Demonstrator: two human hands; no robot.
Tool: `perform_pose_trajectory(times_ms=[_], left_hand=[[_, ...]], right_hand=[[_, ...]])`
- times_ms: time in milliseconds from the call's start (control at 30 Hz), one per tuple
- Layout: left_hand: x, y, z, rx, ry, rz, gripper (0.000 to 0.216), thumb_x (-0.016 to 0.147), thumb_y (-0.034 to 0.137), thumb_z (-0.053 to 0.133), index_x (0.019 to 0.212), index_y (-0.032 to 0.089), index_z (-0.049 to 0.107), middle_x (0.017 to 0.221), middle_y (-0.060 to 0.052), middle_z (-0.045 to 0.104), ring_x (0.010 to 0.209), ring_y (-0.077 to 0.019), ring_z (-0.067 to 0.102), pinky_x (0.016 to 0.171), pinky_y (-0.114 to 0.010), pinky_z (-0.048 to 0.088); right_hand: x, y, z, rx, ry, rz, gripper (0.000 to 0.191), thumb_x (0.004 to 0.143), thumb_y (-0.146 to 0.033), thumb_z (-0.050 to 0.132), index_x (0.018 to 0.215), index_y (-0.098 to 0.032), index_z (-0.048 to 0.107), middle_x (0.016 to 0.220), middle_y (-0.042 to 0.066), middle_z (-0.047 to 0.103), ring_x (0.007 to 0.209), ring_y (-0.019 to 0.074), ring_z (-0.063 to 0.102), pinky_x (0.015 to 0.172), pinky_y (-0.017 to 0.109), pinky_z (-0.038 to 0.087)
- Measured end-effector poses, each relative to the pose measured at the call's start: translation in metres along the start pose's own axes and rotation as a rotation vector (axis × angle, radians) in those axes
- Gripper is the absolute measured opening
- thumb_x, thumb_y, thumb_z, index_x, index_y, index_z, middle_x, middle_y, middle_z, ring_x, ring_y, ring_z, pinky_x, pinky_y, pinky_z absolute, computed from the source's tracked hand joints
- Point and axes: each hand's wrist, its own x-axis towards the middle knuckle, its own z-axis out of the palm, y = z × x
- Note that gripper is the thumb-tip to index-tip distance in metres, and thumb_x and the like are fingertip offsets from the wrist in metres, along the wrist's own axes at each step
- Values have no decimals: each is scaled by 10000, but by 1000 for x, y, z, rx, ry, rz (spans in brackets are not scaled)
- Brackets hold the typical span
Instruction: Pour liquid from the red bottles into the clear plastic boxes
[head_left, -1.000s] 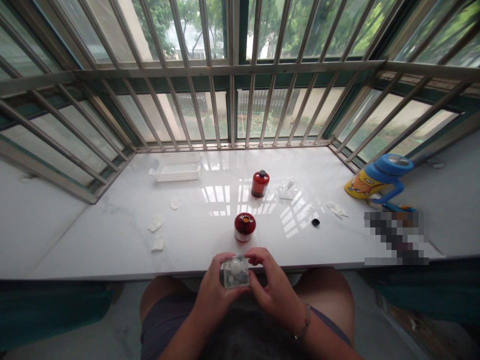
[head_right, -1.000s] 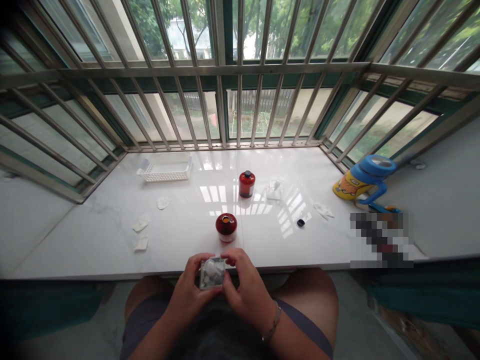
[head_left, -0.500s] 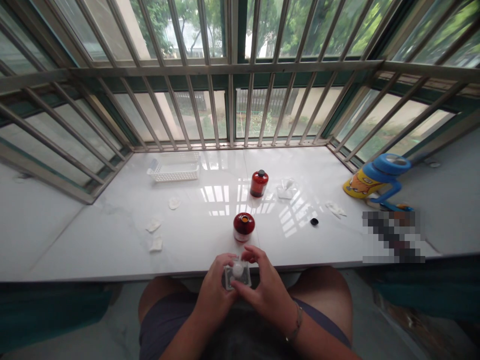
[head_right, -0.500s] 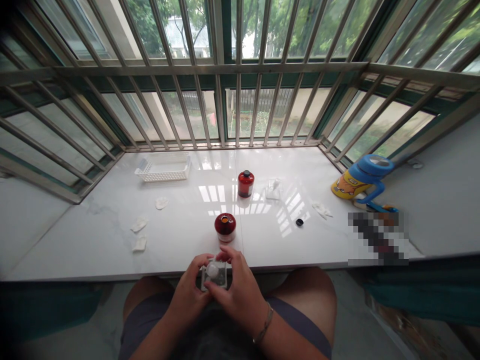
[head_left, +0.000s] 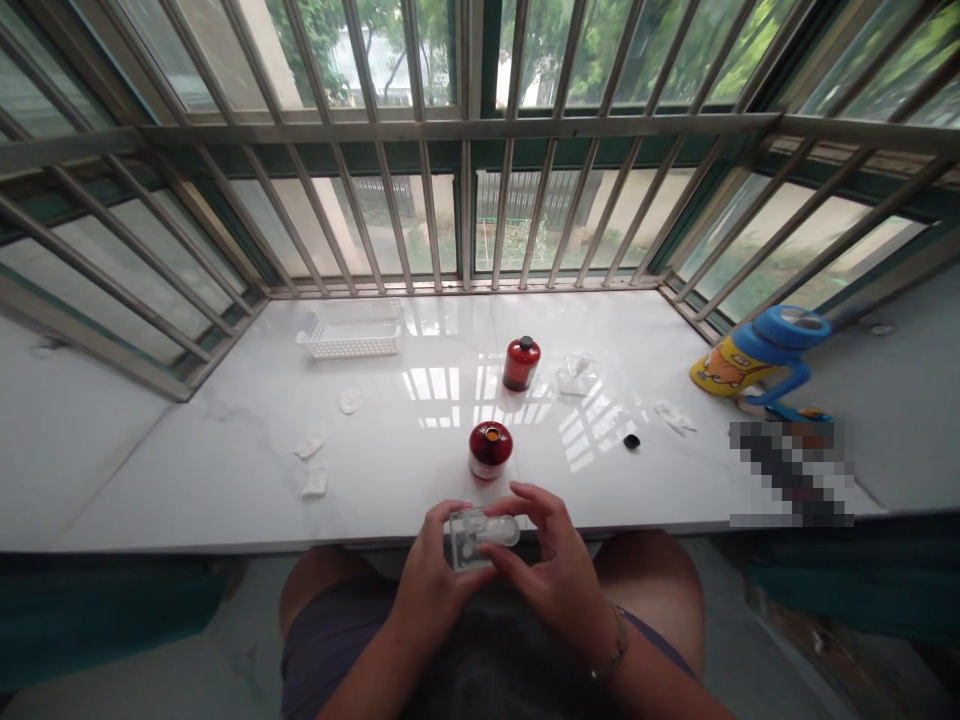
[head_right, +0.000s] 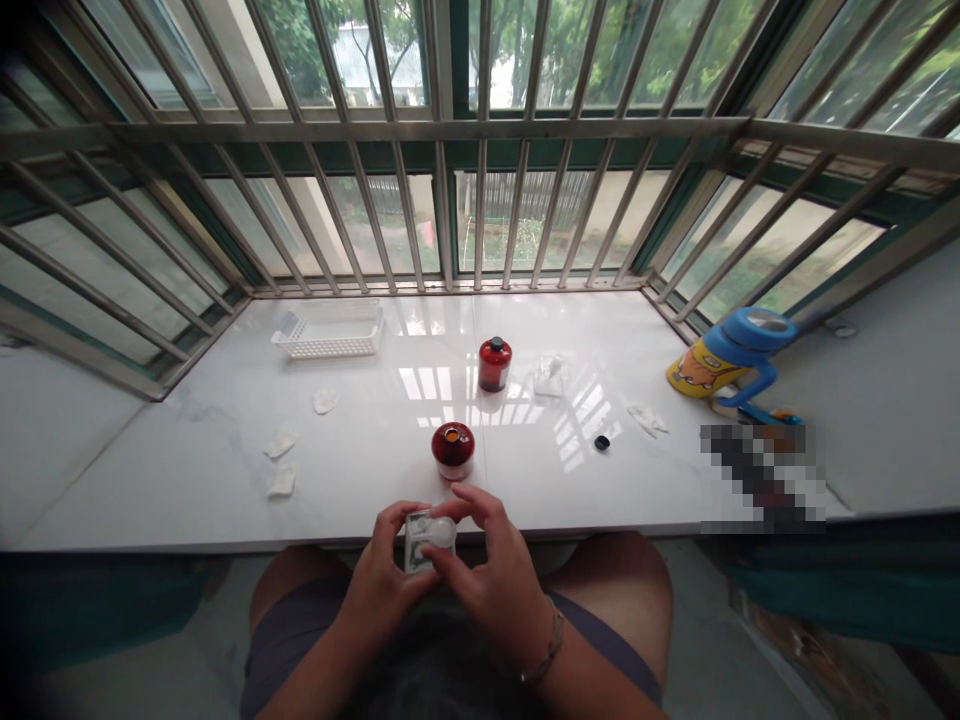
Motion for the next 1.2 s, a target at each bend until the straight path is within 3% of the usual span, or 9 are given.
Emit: perform_pose_trajectory(times_ms=[333,633,800,1000,1200], left_hand=[[1,-2,-1,12,30,23,734,662,273,944,1302,265,584,1330,-54,703,1168,-285,701,1034,-450,552],[1,-3,-1,54,46,71,674,697,216,868,1312,253,598,1337,-75,699,1195,-302,696,1058,-480,553],[2,-5,-1,77,52,108,664,703,220,861,1313,257,600,1324,-70,705,1186,-301,701,1052,-480,561],[1,-5,0,77,51,94,672,708,242,882,1320,266,606,1338,-70,697,1207,-306,694,1072,-483,554],[2,-7,-1,87,49,103,676,705,259,896,1315,257,607,1314,-68,708,1175,-304,707,1055,-479,563]], right_hand=[[-2,-6,-12,122,27,37,636,973,-315,794,1492,-343,429,1223,62,760,1154,216,745,1072,427,596],[1,-2,-20,-66,-107,-81,554,985,-273,756,1466,-319,486,1227,74,767,1148,237,756,1037,434,625],[3,-6,-21,-98,-93,-131,551,971,-240,762,1449,-335,504,1211,51,774,1123,228,766,1009,405,636],[-1,-1,-21,-48,-82,-31,588,957,-257,782,1451,-332,473,1211,48,764,1132,226,758,1043,426,623],[3,-6,-23,-106,-82,-134,479,947,-241,795,1344,-315,537,1153,40,767,1044,207,771,927,350,655]])
